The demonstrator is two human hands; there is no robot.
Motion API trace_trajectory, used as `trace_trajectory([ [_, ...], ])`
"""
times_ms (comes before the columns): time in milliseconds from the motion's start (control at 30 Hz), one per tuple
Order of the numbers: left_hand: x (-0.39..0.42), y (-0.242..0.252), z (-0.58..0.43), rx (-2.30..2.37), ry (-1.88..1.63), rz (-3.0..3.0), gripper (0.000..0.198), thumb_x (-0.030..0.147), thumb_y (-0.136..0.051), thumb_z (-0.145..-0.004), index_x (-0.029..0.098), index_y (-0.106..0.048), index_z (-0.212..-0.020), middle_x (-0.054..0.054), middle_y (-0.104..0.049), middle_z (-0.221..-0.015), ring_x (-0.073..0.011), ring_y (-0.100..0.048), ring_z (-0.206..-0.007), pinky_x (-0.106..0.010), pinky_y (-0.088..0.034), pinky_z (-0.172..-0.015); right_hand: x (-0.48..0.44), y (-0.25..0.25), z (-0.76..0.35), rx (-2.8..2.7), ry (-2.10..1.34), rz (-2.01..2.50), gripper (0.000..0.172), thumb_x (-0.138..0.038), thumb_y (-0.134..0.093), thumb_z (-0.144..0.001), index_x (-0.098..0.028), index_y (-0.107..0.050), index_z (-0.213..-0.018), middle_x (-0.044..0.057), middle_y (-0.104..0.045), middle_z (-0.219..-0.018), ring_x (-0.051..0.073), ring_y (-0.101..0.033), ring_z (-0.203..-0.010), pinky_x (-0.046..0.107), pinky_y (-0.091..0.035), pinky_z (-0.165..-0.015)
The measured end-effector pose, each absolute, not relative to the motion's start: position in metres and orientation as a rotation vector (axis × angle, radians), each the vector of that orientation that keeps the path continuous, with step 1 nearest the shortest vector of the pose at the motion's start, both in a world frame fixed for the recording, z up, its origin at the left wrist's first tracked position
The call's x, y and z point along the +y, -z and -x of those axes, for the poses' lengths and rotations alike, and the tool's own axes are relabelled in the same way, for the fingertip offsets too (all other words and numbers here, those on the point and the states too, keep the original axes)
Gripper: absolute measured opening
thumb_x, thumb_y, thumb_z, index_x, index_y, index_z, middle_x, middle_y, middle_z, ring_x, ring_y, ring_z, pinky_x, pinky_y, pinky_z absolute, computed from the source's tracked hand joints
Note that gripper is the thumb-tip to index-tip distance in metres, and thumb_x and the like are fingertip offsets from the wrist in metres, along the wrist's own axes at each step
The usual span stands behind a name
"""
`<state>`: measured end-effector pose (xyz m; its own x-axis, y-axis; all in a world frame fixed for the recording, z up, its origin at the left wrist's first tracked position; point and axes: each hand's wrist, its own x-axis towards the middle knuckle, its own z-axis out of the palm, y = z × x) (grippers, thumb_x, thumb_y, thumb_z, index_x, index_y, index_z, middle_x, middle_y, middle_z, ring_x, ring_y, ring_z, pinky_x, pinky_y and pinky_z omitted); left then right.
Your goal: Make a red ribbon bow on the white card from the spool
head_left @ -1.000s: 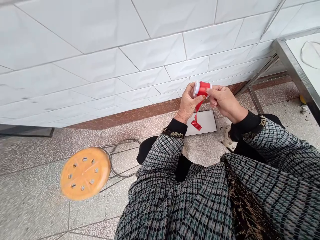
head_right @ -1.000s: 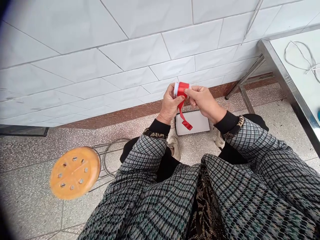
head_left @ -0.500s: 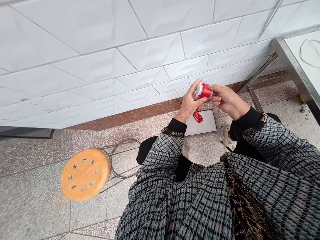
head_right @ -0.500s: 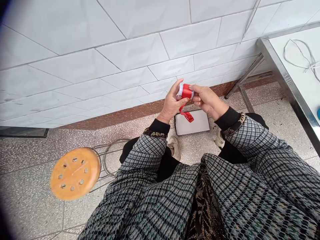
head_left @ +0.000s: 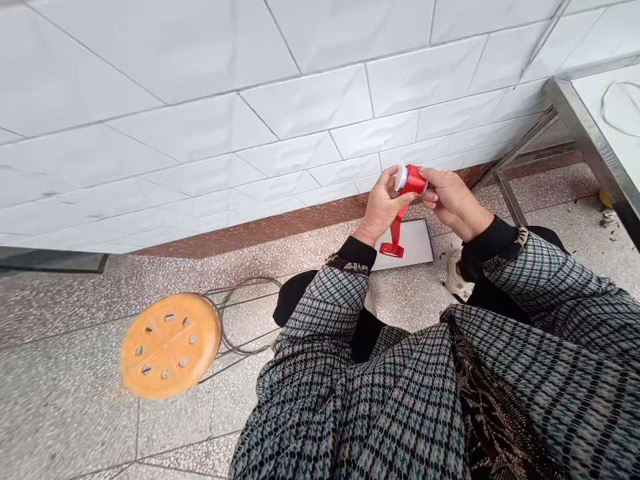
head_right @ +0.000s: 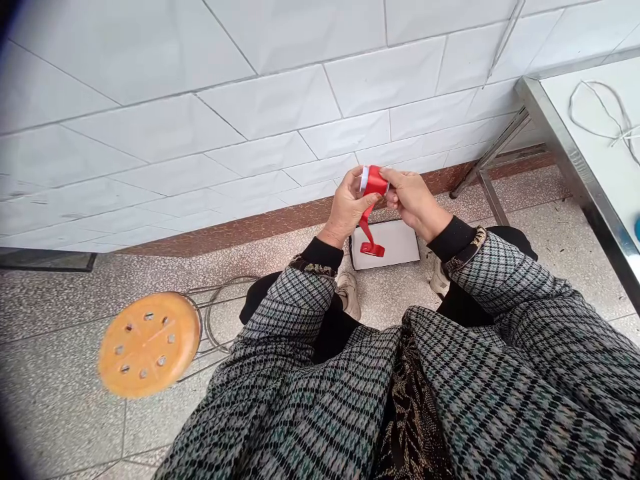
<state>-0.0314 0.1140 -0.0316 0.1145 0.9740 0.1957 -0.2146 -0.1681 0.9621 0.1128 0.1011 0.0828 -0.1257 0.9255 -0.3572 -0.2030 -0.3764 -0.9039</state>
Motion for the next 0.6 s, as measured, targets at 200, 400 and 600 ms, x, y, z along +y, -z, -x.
trace_trajectory([
  [200,0.108,0.021,0.036,0.869,-1.233,-1.238,0.08,0.037,-0.089,-0.079,0.027,-0.054,-0.149,-0.008,-0.075,-0.111,-0.0253,-0.073,-0.101,-0.043,-0.061,-0.091,0.107,-0.086,-0.116,-0.687,-1.805,1.245,0.024,-0.015,-0.064,-0.102,-0.016,-0.06,-0.078,-0.008,-0.045,-0.056,0.001,-0.026,-0.039,0.013,-0.022,-0.037],
  [400,0.101,-0.003,0.043,0.813,-1.181,-1.053,0.087,0.029,-0.099,-0.064,0.028,-0.061,-0.143,-0.002,-0.073,-0.097,-0.0154,-0.069,-0.076,-0.027,-0.056,-0.066,0.11,-0.086,-0.122,-0.726,-1.915,1.232,0.019,-0.017,-0.07,-0.099,-0.015,-0.063,-0.082,-0.009,-0.044,-0.055,0.001,-0.023,-0.039,0.014,-0.019,-0.037],
  [600,0.09,0.0,0.023,0.898,-1.231,-0.756,0.052,0.042,-0.093,-0.075,0.024,-0.068,-0.116,0.007,-0.061,-0.064,-0.0057,-0.043,-0.044,-0.021,-0.037,-0.044,0.114,-0.081,-0.123,-0.732,-1.752,1.141,0.021,-0.018,-0.079,-0.093,-0.018,-0.061,-0.083,-0.009,-0.045,-0.059,0.003,-0.032,-0.043,0.016,-0.026,-0.041],
])
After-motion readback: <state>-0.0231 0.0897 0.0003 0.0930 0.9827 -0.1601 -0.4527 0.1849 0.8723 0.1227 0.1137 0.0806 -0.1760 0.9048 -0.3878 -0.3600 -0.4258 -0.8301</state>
